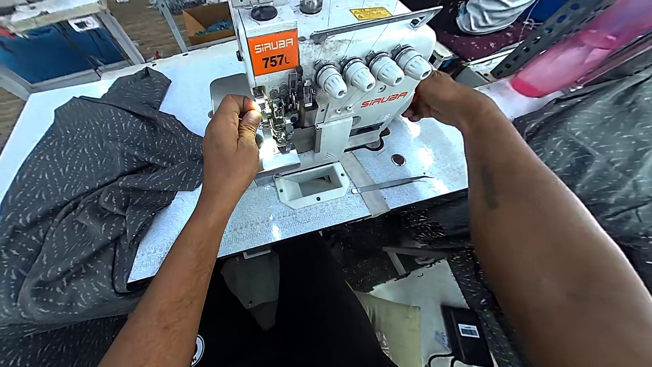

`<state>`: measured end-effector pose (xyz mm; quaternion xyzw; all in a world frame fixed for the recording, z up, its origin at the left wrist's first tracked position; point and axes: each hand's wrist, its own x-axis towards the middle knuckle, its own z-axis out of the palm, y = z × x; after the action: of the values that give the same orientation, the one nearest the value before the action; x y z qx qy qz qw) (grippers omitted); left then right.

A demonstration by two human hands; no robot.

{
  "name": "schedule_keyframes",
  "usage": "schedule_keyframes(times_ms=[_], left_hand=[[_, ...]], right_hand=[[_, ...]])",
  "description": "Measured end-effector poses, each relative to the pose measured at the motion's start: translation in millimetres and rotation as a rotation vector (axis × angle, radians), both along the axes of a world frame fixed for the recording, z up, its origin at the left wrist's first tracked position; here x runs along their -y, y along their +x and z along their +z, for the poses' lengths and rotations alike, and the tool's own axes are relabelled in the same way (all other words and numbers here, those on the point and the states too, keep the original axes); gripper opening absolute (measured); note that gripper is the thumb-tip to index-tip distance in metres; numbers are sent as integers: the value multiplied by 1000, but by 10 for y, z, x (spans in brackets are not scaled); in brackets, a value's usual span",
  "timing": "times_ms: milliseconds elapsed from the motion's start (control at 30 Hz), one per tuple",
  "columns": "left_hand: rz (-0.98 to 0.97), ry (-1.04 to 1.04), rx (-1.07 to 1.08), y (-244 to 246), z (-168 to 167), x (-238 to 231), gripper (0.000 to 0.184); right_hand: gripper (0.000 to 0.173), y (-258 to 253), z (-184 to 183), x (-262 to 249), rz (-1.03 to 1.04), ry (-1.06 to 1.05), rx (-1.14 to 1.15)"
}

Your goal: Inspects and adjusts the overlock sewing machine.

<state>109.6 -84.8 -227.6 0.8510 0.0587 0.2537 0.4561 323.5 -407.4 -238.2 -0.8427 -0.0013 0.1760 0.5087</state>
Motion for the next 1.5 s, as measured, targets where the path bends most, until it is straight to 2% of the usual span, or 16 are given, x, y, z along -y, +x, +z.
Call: schedule_keyframes(times_ms=[200,367,567,833,1100,1300,1500], left_hand=[[2,161,-72,-24,31,10,19],[-28,89,-11,-19,5,3,15],[-67,33,66,-16,-22,-4,21],[-24,209,165,-46,-56,21,21],[8,252,149,-46,-46,52,21],[-50,261,192,-64,-52,27,22],[-65,256,192,-78,-65,27,22]], right_hand=[[61,-4,108,-80,-62,-124,-42],[59,-9,151,-123,-107,-176,-61],[64,1,103,-115,-143,-170,-59],[66,-2,71,-124,-166,-152,-68],[56,-106,340,-213,-95,-237,-127],[62,-91,266,-201,-113,-179,-122],[58,-106,277,-207,-123,-192,-120]])
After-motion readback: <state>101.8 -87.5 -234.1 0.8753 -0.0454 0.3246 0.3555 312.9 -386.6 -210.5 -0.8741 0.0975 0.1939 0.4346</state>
